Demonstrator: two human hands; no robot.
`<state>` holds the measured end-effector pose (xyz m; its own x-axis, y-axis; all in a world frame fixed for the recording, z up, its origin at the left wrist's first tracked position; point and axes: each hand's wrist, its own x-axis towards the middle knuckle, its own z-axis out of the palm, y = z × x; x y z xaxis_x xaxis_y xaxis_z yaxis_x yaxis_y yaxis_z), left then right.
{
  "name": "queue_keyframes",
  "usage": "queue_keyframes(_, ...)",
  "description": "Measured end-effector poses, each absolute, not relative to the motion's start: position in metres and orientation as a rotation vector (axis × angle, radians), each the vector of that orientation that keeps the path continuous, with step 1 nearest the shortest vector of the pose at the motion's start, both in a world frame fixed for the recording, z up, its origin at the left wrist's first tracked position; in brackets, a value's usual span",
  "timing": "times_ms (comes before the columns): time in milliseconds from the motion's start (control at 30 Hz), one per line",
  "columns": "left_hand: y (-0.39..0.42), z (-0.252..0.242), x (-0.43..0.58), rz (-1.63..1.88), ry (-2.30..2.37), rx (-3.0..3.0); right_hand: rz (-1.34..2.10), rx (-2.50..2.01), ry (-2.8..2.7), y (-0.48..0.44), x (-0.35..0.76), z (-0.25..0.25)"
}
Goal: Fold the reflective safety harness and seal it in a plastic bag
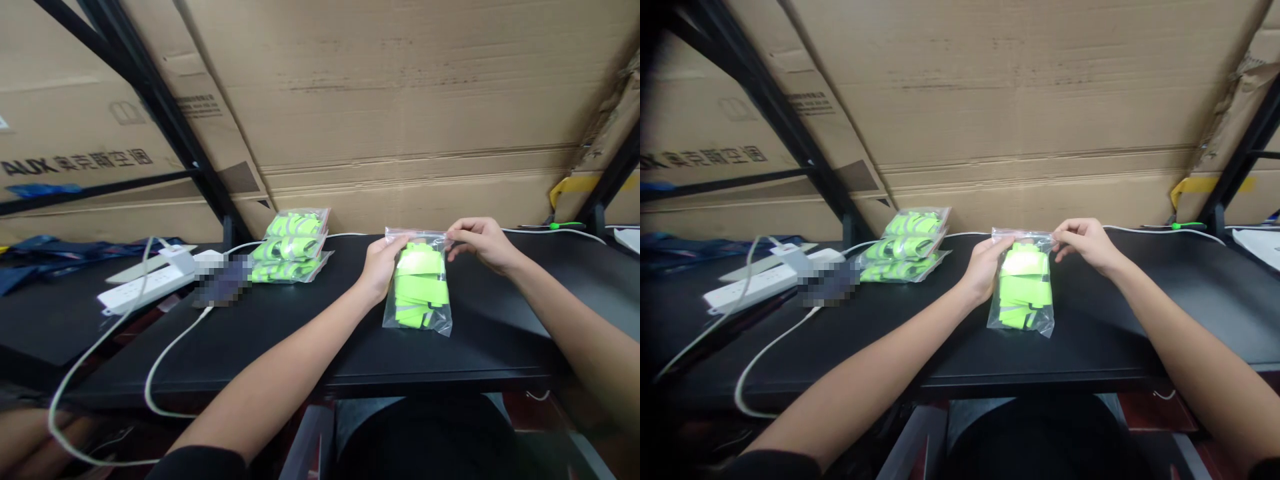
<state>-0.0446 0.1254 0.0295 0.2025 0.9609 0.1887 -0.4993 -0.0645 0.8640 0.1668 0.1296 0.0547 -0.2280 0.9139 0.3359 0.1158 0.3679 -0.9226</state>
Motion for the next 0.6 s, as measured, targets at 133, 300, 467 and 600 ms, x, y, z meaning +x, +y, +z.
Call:
queue_keyframes(133, 0.122, 0.031, -0.043, 1.322, 0.611, 1.007, 0.977, -0.976, -1.720, 0.127, 0.170, 0.058)
queue_keyframes(300, 0.123, 0.030, -0.043, 1.330, 0.597, 1.001, 0.852, -0.994, -1.784, 0.128, 0.170, 0.058)
queue_keyframes(467, 0.124, 0.029, -0.041, 1.365, 0.574, 1.015, 0.759, -0.973, -1.760, 0.127, 0.166, 0.054)
queue_keyframes(600, 0.123, 0.027, -0.040, 1.359, 0.602, 1.028, 0.723, -0.958, -1.757, 0.125, 0.160, 0.050)
